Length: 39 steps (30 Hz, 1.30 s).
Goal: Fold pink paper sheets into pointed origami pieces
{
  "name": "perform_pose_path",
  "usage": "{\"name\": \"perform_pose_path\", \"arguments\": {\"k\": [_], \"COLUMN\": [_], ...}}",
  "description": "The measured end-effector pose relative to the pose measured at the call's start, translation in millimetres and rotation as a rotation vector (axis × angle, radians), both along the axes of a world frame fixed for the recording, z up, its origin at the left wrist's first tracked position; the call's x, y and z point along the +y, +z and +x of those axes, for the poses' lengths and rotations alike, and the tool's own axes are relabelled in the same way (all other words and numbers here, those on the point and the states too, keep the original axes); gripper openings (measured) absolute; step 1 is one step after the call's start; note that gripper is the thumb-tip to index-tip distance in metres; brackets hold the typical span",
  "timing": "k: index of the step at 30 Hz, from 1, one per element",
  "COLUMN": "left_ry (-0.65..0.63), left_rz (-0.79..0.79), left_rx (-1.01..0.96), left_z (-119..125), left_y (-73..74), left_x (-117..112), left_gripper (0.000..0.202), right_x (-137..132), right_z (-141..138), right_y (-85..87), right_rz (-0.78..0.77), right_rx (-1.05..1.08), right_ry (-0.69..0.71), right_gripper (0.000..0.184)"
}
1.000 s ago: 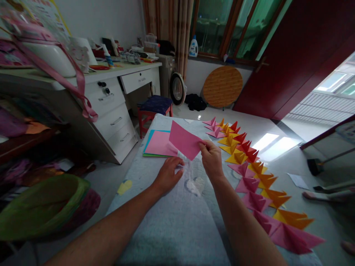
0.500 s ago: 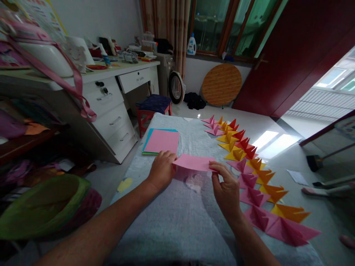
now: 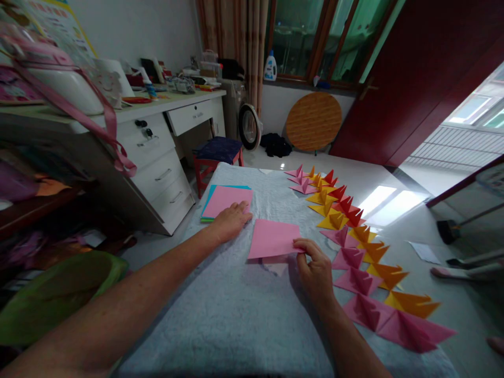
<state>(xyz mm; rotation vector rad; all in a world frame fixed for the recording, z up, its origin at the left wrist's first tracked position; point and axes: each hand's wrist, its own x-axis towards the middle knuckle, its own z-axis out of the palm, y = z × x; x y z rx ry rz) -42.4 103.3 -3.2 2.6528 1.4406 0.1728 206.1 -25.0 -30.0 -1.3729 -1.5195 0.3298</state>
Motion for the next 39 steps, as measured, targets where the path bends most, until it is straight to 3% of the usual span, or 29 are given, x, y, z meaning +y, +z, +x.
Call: {"name": "perform_pose_path", "arguments": {"k": [12,21,26,28,30,31,36,39], "left_ry": [-0.01,-0.062,-0.094,0.061,0.418,0.526,0.782,0.836], "left_rz": [0.015,-0.021,-0.067,-0.026,0.032,0.036,-0.092,-0.129], "left_rx": [0.025,0.018,-0.106,-0.133,-0.13,-0.128,-0.133,-0.121], "left_z": [4,-3,-12,-19,-26,-30,-35,-26], "left_y": [4.3,7.4,11.5,14.5,16.5,16.6,10.5,6.6], "left_x": [7,16,30,39,48,52,60,59], "left_gripper": [0.019,0.026,0.035,0.039,0.046,0.053,0.088,0.107], "right_x": [-1,-2,-2,-2,-2,-2,-2,-3], "right_z": [-4,-3,-3,-3,-3,-3,-3,-3], "right_y": [-1.5,-1.2,0.0,0.0,0.1,0.2,2.1,2.9], "right_rz": [-0.055,-0.097,-0.102,-0.1,-0.099,-0.099,-0.099,-0.098], "right_rx": [-0.016,-0.039,-0.038,-0.038,-0.038,-0.039,-0.044,-0.048], "right_ry": [0.039,0.041,0.04,0.041,0.044,0.046,0.048,0.058], "right_gripper": [0.025,0.025,0.026,0.026,0.026,0.026,0.026,0.026]}}
